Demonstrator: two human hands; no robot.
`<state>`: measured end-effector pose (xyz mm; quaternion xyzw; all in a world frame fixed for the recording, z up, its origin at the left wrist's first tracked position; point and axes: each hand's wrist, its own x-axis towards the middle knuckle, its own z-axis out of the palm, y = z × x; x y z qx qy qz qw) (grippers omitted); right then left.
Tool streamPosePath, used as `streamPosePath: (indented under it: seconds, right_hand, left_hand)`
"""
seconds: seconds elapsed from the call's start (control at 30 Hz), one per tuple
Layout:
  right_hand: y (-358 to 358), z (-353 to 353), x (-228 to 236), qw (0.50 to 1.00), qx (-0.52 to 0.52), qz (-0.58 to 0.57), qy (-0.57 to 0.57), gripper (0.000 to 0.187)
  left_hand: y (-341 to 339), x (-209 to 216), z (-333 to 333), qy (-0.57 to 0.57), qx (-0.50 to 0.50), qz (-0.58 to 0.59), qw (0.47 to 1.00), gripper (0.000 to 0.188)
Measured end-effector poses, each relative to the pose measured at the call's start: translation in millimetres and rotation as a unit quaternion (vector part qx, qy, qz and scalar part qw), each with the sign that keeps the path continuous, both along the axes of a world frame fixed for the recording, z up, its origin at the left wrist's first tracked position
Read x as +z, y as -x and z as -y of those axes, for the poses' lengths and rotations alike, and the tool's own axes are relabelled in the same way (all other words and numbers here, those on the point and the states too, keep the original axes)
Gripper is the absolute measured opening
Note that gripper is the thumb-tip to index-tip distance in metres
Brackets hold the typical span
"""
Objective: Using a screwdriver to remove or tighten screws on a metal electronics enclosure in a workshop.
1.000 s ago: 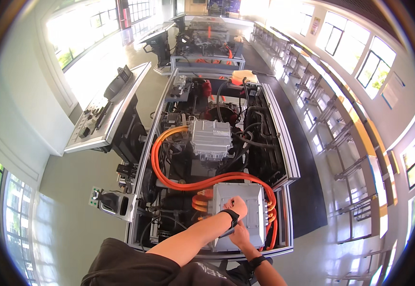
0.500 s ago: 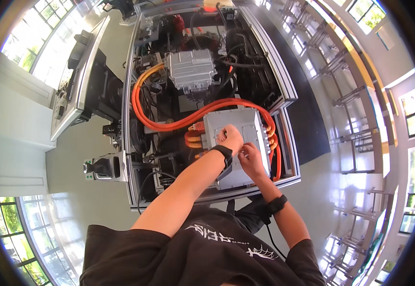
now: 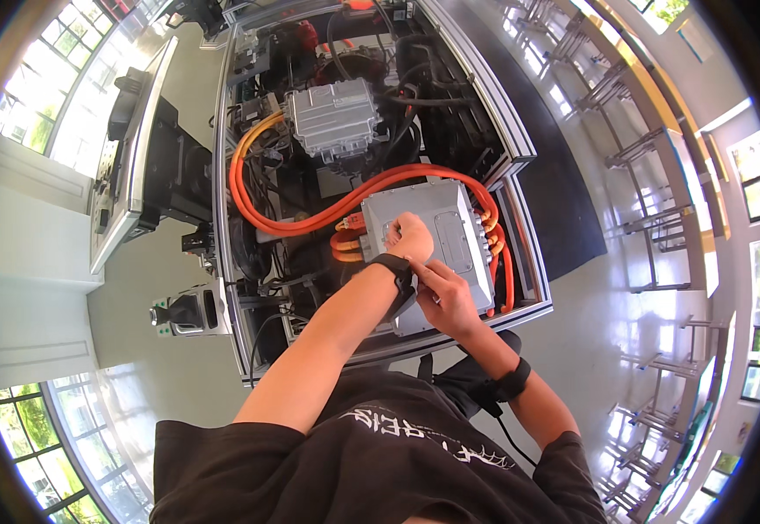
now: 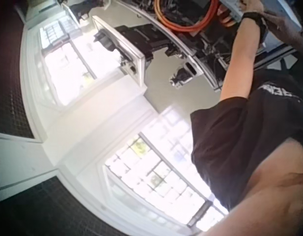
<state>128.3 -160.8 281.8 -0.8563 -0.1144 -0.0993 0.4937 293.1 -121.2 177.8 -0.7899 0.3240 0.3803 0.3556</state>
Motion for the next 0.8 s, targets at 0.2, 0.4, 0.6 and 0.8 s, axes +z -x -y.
streamPosePath:
  seconds: [0.2, 0.4, 0.6, 0.8]
  right_hand:
    - [2, 7, -11, 0.999, 0.022, -0.029, 0.035, 0.066]
    - [-3, 10, -21, 0.998, 0.013, -0.031, 0.046, 0.069]
    - [-13, 15, -30, 0.997, -0.020, -0.034, 0.072, 0.064]
    - [-23, 22, -38, 0.994, -0.034, -0.047, 0.097, 0.060]
  left_hand:
    - [3, 11, -5, 0.021, -0.023, -0.020, 0.999, 0.015]
    - [7, 24, -4, 0.009, -0.043, -0.014, 0.999, 0.015]
    - [11, 4, -5, 0.024, -0.031, 0.052, 0.998, 0.011]
    - [18, 2, -2, 0.006, -0.048, 0.066, 0.997, 0.009]
